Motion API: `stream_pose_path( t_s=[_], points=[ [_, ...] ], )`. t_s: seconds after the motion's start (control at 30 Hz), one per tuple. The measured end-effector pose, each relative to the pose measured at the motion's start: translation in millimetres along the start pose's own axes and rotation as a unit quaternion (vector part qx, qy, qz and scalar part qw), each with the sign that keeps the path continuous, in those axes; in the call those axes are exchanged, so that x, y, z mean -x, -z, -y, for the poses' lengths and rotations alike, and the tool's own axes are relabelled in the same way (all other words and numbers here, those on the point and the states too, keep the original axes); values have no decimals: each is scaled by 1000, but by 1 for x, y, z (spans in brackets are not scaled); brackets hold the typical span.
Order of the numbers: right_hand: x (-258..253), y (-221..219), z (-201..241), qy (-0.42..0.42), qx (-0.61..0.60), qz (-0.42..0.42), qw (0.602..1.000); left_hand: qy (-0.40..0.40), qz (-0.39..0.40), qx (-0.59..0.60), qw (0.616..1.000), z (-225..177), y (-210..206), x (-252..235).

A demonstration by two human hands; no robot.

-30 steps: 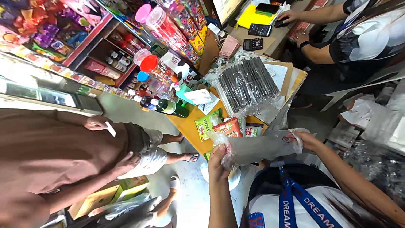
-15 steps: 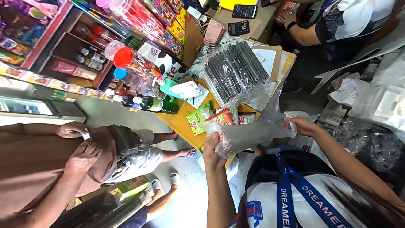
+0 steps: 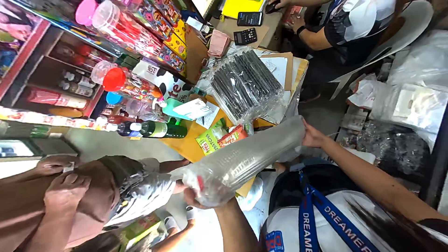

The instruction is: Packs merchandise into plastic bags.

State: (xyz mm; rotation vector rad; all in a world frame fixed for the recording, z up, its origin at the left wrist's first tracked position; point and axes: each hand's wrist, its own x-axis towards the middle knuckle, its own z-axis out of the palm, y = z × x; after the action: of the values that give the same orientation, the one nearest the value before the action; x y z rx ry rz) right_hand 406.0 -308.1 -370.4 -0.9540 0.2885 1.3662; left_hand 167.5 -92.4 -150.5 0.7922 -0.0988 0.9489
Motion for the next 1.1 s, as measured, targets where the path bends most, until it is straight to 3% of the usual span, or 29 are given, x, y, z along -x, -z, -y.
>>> stream_pose_path(
  t_s=[0.07, 0.2, 0.37, 0.5, 0.8, 0.93, 1.1],
  points=[
    [6, -5, 4, 47, -67, 8, 997, -37, -69, -34, 996, 3, 19, -3],
    [41, -6, 27, 127, -17, 63, 990, -91, -198, -126, 968, -1, 81, -7],
    [64, -17, 50, 150, 89, 97, 980, -60, -231, -138, 961, 5, 137, -4],
    [68, -21, 48, 150, 89, 83, 981, -36, -251, -128, 959, 16, 156, 4],
    [70, -21, 52, 156, 43, 19, 987, -4, -233, -24, 972, 24, 130, -12],
    [65, -15, 49, 151, 47, -70, 985, 1, -215, -31, 976, 27, 105, -19],
    [52, -7, 46, 121, 142, -173, 967, 15, -155, -5, 988, 31, 50, -23]
  ],
)
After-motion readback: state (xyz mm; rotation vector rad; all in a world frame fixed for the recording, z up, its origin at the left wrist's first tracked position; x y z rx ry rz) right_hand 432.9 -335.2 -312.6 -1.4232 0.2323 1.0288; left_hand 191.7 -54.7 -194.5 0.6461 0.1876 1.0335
